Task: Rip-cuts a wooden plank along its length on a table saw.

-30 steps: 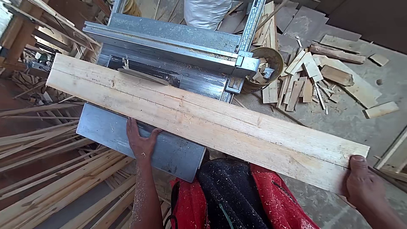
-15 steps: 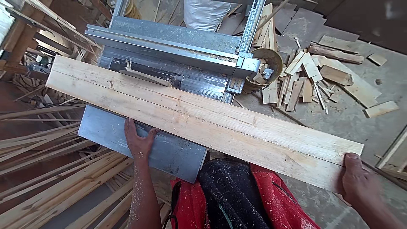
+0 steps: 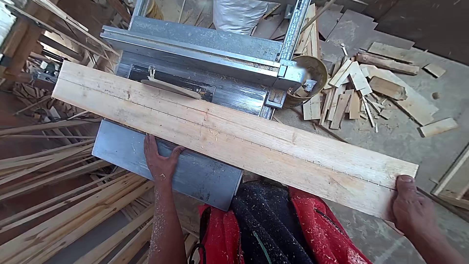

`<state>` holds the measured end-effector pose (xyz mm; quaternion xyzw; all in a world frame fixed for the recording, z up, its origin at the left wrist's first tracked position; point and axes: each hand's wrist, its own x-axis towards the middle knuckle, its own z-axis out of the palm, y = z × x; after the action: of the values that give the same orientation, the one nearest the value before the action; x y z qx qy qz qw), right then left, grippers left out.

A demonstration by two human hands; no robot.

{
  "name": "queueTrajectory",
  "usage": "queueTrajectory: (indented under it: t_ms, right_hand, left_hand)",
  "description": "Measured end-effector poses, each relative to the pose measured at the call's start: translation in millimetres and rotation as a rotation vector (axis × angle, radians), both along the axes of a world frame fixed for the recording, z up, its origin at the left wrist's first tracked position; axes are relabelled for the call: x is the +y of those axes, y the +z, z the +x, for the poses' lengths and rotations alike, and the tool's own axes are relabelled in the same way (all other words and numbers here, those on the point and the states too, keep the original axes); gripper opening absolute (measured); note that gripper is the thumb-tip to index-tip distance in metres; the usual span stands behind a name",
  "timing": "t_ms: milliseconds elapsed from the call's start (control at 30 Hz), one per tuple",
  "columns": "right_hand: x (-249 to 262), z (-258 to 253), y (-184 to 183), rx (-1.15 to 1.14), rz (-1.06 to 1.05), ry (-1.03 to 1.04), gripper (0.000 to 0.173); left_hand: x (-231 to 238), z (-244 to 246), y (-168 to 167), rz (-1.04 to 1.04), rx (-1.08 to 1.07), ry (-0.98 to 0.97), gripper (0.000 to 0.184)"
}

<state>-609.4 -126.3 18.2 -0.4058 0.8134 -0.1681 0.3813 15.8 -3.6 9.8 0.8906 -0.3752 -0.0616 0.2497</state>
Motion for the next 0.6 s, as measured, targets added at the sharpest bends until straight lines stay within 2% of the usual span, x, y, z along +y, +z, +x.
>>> queueTrajectory:
  t_ms: [333,600]
  right_hand:
    - [-3,-15,2,0.089,0.040,-0.004,0.090]
    - [-1,-1,4,0.043,0.029,-0.015,0.084]
  left_hand:
    - [3,-13,-10,-0.005,-0.021,0.005,0.121]
    - [2,0,-11,0.005,-0.038,-0.009,0.119]
